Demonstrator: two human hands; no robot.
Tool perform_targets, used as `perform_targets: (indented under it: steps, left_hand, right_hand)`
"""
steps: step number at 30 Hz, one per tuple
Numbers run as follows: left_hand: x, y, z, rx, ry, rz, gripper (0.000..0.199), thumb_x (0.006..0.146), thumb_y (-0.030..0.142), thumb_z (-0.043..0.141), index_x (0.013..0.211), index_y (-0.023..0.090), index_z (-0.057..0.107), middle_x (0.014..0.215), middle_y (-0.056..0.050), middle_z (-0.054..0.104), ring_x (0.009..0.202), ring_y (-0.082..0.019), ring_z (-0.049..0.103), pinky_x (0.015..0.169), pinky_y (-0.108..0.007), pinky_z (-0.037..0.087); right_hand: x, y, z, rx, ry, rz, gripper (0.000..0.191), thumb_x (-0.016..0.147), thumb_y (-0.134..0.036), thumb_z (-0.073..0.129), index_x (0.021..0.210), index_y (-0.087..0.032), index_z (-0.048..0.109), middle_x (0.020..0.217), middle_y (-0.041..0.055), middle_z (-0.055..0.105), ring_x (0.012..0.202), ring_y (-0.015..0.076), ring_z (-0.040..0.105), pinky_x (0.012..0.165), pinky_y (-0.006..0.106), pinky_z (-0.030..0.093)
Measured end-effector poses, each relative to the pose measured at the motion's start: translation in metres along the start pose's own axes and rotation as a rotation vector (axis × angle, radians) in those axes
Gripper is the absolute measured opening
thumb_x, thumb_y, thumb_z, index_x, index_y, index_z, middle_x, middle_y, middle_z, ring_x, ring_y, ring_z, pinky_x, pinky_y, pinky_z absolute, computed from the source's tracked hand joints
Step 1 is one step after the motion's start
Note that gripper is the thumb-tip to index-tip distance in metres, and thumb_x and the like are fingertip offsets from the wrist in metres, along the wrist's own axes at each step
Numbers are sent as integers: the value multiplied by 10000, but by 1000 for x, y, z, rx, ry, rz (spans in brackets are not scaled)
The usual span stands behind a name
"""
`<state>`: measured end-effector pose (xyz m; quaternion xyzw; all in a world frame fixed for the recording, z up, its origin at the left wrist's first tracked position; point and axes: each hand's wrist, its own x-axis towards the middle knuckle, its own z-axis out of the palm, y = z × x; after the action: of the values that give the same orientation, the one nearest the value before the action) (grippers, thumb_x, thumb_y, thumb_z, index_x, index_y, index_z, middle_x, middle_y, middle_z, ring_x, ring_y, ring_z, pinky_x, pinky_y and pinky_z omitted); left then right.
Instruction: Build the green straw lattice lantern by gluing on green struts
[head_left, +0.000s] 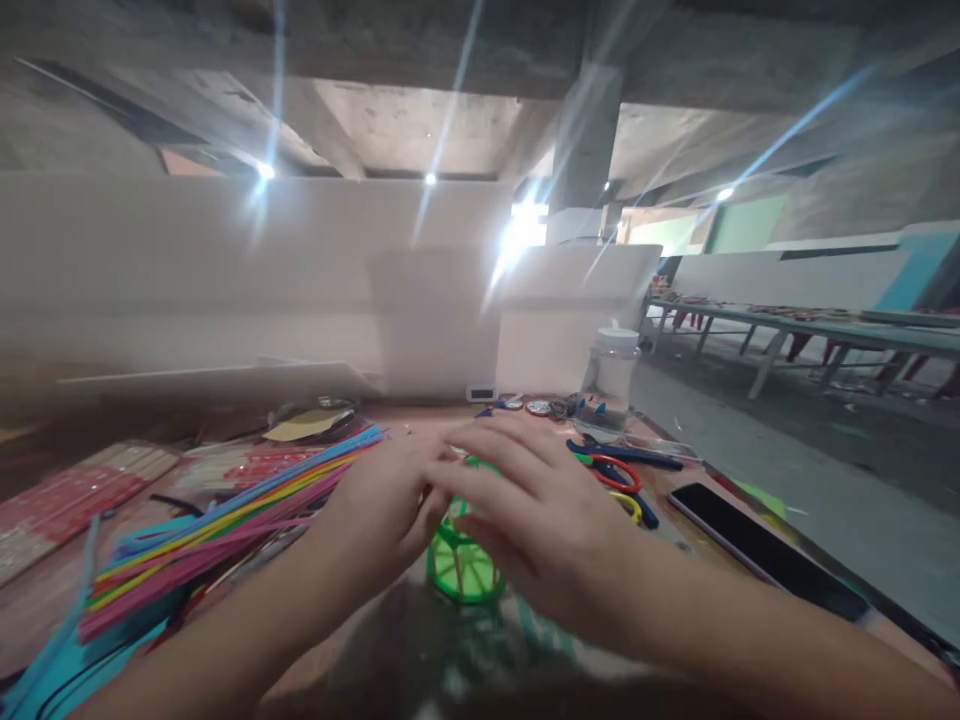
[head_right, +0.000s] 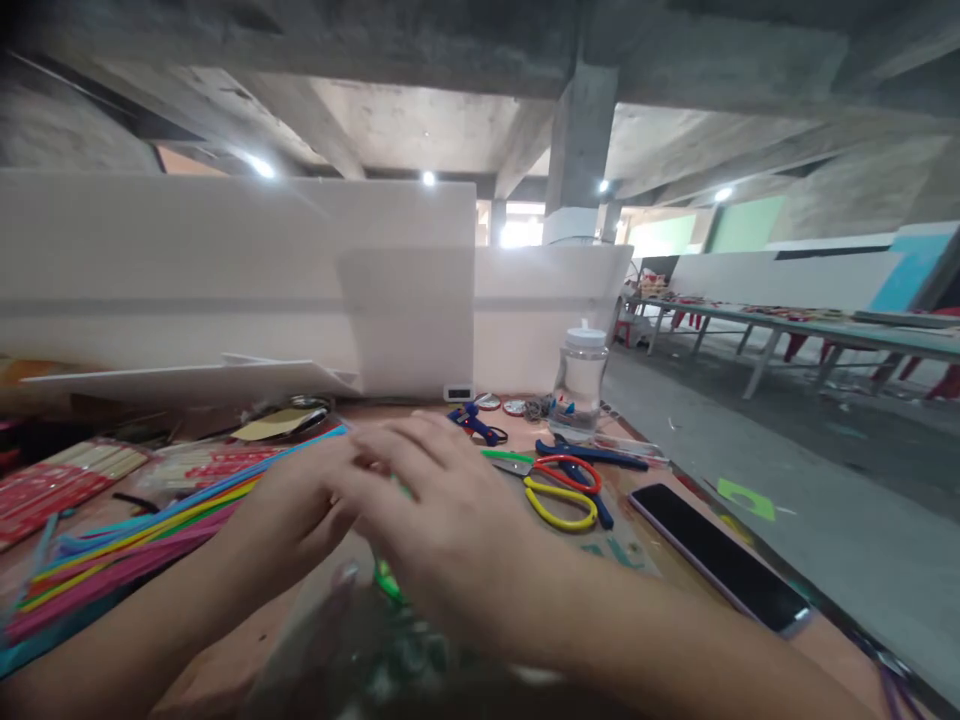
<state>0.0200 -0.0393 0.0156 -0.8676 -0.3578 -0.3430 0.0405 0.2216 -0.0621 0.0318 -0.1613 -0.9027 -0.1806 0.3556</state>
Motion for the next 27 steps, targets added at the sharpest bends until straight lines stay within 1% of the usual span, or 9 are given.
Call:
perform_targets:
  steps: [3,5,8,12,14,17,20,23,27]
  left_hand:
    - [-14,4,6,21,-5,1,372,1066,316,356,825,211,620,755,-36,680,681,-197,607,626,-316,436]
    - [-20,6,10,14,-30,17,372,1085,321,358,829,213,605,738,-20,653,667,-190,581,617,-318,401]
    - [-26,5,9,-8,-77,21,337,1092,327,386,873,220,620,781,-18,648,730,-199,580,652,-333,387]
    - [-27,-7,-4,-46,-78,-15,247,1064,323,494,906,225,656,862,-13,655,830,-193,590,736,-329,424]
    - [-26,-16,-8,-73,-95,-23,181,1043,336,548,996,247,699,1010,-19,672,969,-196,616,846,-329,461]
    - [-25,-32,-7,-106,-182,6,199,1032,367,570,1098,269,730,1261,-45,641,1199,-232,587,1014,-377,458]
    - [-25,-46,-2,-109,-281,66,221,1005,418,627,1129,273,737,1415,-60,592,1314,-272,546,1087,-439,436]
    - [-26,-55,4,-93,-304,101,184,965,418,693,1085,291,752,1433,-56,595,1325,-288,550,1072,-465,447]
    - [-25,-58,13,-128,-281,159,104,978,305,679,1001,274,776,1339,-78,656,1254,-282,602,1031,-479,467]
  right_hand:
    - [-15,17,18,100,111,75,270,1032,-113,506,1261,-154,643,1105,108,773,1043,218,693,922,394,581]
    - [-24,23,24,140,93,85,228,1024,-92,518,1177,-168,670,962,69,776,889,187,695,793,322,577]
    - [-33,30,22,169,28,119,156,1019,-112,563,1050,-161,708,878,60,754,798,165,672,708,274,543]
    - [-40,37,15,228,-19,164,108,1000,-127,617,972,-158,716,805,34,720,749,143,650,678,247,514]
    - [-44,39,16,254,-37,213,105,980,-105,624,961,-156,715,836,43,716,782,145,658,704,243,525]
    - [-49,38,21,278,-79,255,114,966,-84,617,975,-137,718,907,79,711,839,159,668,732,249,542]
    - [-54,36,25,294,-114,250,143,971,-70,594,1013,-130,717,900,75,719,835,162,671,712,249,534]
    - [-56,35,25,294,-121,281,140,973,-76,598,1024,-148,706,902,60,741,809,157,675,701,254,522]
    - [-54,33,23,292,-130,308,121,972,-81,596,982,-146,698,856,49,721,772,148,662,681,248,509]
